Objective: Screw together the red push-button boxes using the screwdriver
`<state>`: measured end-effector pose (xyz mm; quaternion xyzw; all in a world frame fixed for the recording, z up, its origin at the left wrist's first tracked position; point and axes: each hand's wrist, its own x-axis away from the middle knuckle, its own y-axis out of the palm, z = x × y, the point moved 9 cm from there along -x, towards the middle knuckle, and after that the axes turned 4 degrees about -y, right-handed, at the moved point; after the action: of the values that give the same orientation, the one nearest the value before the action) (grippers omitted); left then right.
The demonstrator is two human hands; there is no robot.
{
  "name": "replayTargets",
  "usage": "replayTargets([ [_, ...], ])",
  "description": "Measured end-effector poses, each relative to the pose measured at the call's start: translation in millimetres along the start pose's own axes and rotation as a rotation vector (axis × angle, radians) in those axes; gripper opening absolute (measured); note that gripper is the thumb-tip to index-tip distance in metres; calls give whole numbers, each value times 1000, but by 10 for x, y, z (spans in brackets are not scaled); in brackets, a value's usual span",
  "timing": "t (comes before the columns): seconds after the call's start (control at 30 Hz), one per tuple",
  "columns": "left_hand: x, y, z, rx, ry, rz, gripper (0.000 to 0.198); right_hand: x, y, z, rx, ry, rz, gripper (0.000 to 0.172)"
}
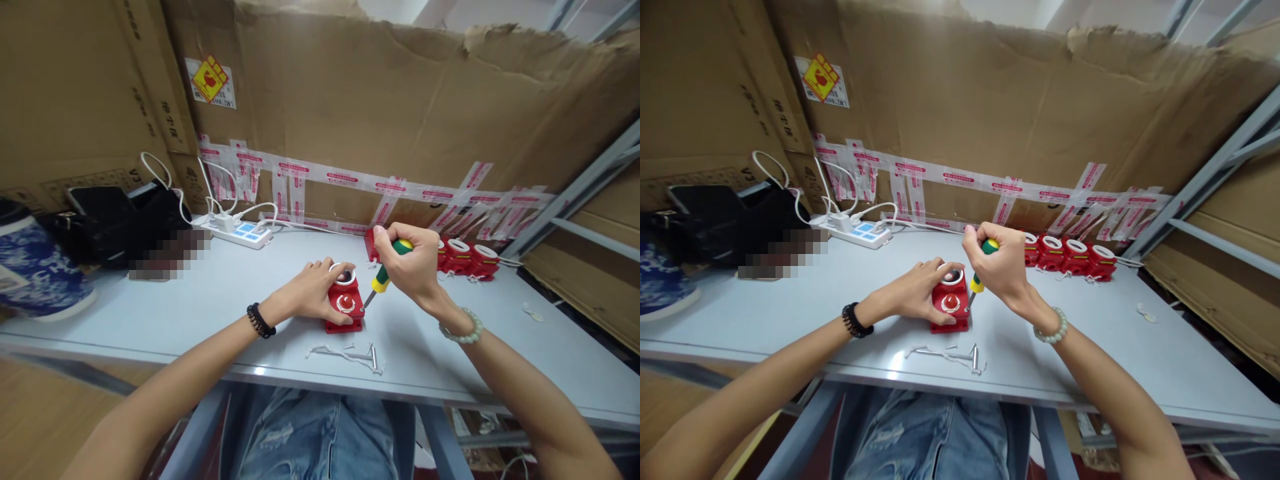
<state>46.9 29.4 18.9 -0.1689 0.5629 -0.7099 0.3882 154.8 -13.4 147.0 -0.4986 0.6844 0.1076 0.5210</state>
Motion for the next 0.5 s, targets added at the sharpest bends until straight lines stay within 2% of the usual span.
replayTargets([
  [0.33,13,-12,31,-26,-7,4,94,0,19,-17,40,-7,-10,36],
  [0.43,12,-11,27,-27,-8,11,93,-12,59,-47,181,-4,-102,33],
  [0.5,11,-9,25,-31,-9,15,93,-16,95,-106,382,-21,-208,30],
])
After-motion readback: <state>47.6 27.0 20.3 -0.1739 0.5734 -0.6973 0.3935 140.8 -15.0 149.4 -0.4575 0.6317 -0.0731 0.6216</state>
